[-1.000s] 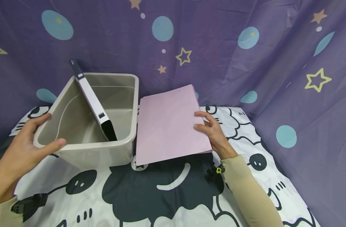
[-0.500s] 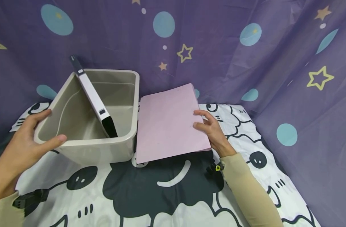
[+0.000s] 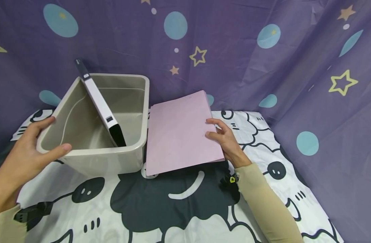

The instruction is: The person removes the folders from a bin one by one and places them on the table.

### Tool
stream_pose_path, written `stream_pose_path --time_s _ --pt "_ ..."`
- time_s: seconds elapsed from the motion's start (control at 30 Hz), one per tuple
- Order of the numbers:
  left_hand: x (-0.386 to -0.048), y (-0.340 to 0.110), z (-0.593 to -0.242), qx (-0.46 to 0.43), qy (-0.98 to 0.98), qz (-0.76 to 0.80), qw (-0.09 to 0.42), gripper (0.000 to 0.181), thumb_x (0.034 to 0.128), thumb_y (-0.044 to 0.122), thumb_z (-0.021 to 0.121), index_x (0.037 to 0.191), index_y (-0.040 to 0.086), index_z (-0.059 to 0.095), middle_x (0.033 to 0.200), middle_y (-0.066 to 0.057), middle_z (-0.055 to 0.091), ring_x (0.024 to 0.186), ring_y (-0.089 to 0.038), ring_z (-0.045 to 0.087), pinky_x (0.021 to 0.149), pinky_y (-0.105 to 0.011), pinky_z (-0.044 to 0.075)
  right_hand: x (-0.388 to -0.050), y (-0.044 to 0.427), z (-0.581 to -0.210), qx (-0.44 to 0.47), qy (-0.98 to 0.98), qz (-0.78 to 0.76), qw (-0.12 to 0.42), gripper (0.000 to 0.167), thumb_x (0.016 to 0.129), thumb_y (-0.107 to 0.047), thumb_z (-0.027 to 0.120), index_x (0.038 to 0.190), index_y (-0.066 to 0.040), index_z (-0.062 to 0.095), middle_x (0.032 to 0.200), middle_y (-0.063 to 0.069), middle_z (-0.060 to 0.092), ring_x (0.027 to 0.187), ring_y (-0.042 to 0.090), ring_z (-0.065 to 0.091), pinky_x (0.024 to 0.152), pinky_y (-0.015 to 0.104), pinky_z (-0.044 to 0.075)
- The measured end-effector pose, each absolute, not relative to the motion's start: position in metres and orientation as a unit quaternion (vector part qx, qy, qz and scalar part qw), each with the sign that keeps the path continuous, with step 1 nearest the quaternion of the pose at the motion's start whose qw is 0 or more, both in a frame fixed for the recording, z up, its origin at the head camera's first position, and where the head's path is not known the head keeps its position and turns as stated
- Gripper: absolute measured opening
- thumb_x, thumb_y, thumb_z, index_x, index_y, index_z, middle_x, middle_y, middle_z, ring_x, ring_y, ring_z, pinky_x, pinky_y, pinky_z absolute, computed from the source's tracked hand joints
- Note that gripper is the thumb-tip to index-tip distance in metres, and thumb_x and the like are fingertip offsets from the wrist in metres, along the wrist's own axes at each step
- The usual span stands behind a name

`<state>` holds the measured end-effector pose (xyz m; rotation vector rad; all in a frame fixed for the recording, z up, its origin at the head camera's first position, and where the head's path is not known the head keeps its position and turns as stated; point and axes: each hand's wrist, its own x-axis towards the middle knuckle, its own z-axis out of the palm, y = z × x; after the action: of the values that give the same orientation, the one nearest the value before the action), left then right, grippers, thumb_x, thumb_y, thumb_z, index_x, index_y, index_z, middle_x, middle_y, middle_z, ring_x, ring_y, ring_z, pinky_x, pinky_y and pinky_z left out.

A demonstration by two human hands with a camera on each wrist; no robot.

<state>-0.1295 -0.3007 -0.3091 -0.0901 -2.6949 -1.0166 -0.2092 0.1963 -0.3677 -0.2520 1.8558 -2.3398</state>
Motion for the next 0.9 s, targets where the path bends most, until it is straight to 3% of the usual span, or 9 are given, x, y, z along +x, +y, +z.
stream_pose_path --time_s 0.03,0.07,0.17,0.23,0.3,0.9 --pt "-0.129 -0.3 -0.309 -0.03 -0.927 -0.351 0.129 0.097 0.0818 0.021 0.076 0.154 0.007 0.012 0.149 -0.03 0.02 0.11 -0.054 0.036 0.07 -0.029 0.046 -0.21 0.196 -0.368 -0.082 0.62 -0.777 0.072 0.049 0.087 0.001 0.063 0.133 -0.009 0.049 0.1 0.01 0.062 0.077 0.022 0.067 0.059 0.038 0.056" --pt "-0.129 -0.3 -0.309 -0.029 -0.928 -0.35 0.128 0.097 0.082 0.022 0.076 0.154 0.008 0.012 0.149 -0.03 0.02 0.11 -0.054 0.036 0.073 -0.037 0.047 -0.21 0.196 -0.369 -0.081 0.623 -0.775 0.071 0.049 0.087 0.001 0.063 0.133 -0.009 0.049 0.101 0.01 0.062 0.077 0.022 0.067 0.059 0.038 0.056" --pt "-0.129 -0.3 -0.309 -0.027 -0.926 -0.353 0.126 0.098 0.0819 0.022 0.076 0.154 0.008 0.011 0.148 -0.031 0.021 0.109 -0.054 0.036 0.073 -0.036 0.047 -0.211 0.195 -0.371 -0.075 0.628 -0.771 0.069 0.049 0.087 0.001 0.064 0.133 -0.009 0.05 0.1 0.01 0.062 0.077 0.022 0.067 0.059 0.038 0.055" --pt "-0.129 -0.3 -0.309 -0.029 -0.925 -0.356 0.128 0.098 0.0814 0.022 0.076 0.154 0.008 0.012 0.147 -0.032 0.023 0.108 -0.054 0.037 0.065 -0.016 0.039 -0.212 0.195 -0.373 -0.072 0.63 -0.77 0.068 0.049 0.087 0.0 0.063 0.133 -0.009 0.05 0.1 0.01 0.061 0.077 0.022 0.067 0.059 0.038 0.055" --pt "-0.129 -0.301 -0.308 -0.032 -0.923 -0.36 0.13 0.098 0.0808 0.021 0.077 0.153 0.007 0.012 0.145 -0.033 0.025 0.106 -0.054 0.037 0.057 -0.007 0.025 -0.212 0.195 -0.374 -0.071 0.631 -0.77 0.068 0.049 0.087 0.0 0.063 0.133 -0.009 0.05 0.1 0.011 0.061 0.076 0.022 0.067 0.059 0.038 0.055" --pt "-0.13 -0.302 -0.31 -0.037 -0.924 -0.355 0.138 0.098 0.08 0.021 0.077 0.153 0.006 0.014 0.142 -0.034 0.027 0.104 -0.052 0.038 0.058 -0.008 0.025 -0.215 0.192 -0.385 -0.062 0.645 -0.758 0.079 0.048 0.087 -0.002 0.064 0.132 -0.011 0.051 0.105 0.014 0.059 0.079 0.025 0.067 0.06 0.042 0.055"
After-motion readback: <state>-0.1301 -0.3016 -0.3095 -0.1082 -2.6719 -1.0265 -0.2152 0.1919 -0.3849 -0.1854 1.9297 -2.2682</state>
